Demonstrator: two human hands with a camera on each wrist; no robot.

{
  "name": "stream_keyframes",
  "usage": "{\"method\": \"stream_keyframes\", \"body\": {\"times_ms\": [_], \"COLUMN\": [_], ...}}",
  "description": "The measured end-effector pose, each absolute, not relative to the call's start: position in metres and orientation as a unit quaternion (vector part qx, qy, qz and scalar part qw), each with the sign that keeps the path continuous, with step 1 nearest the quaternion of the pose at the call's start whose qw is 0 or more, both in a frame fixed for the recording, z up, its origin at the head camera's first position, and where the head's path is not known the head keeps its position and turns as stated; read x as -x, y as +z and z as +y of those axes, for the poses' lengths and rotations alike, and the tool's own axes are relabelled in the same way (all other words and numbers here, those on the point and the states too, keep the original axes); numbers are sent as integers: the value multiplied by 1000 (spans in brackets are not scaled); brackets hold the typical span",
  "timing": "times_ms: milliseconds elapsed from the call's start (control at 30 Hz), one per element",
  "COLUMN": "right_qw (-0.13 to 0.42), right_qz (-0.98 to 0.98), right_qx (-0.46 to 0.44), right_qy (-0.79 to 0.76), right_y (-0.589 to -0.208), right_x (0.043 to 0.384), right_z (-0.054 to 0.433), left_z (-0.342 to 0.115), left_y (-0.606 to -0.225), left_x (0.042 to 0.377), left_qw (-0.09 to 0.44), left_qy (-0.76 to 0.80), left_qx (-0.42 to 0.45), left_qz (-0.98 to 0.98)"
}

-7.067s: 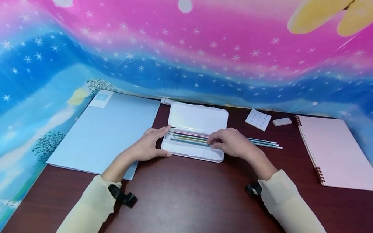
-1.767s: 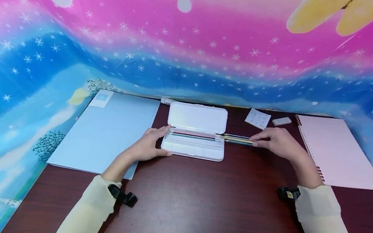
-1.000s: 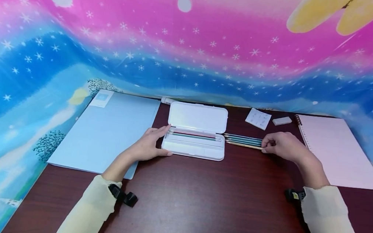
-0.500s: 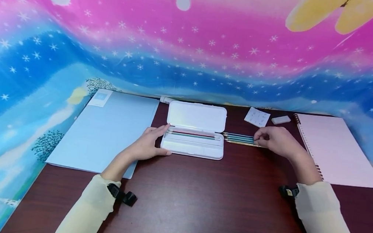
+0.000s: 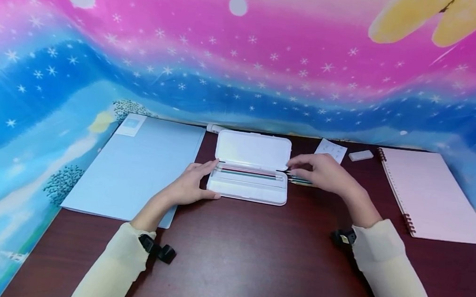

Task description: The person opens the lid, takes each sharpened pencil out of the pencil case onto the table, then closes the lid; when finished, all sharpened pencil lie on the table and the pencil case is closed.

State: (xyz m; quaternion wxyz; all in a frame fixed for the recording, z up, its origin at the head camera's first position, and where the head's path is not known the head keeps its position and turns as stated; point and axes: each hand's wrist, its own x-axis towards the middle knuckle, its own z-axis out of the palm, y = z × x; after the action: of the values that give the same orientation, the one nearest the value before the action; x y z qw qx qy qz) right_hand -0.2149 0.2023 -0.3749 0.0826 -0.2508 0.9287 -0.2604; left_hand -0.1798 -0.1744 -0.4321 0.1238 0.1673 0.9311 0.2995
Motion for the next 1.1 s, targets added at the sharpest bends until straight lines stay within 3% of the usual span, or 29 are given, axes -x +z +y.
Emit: {"method": "stream_keyframes", "body": {"times_ms": [233, 633, 900, 1100], "right_qw": [121, 191, 170, 116], "right_qz": [910, 917, 918, 912], "right_qx": [282, 311, 303, 311], "right_qy": [-279, -164, -192, -242], "right_y": [-377, -387, -390, -384], "right_x": [215, 214, 216, 216], "right_z": [166, 130, 134, 150], "left_z": [-174, -175, -175, -176], "left_y": [-433, -432, -432, -433], "left_x": [180, 180, 180, 180], "left_qw": [121, 119, 120, 118], "left_qy": [303, 304, 300, 302], "left_qx": [-170, -174, -175, -175], "left_qz": [930, 929, 930, 930]}}
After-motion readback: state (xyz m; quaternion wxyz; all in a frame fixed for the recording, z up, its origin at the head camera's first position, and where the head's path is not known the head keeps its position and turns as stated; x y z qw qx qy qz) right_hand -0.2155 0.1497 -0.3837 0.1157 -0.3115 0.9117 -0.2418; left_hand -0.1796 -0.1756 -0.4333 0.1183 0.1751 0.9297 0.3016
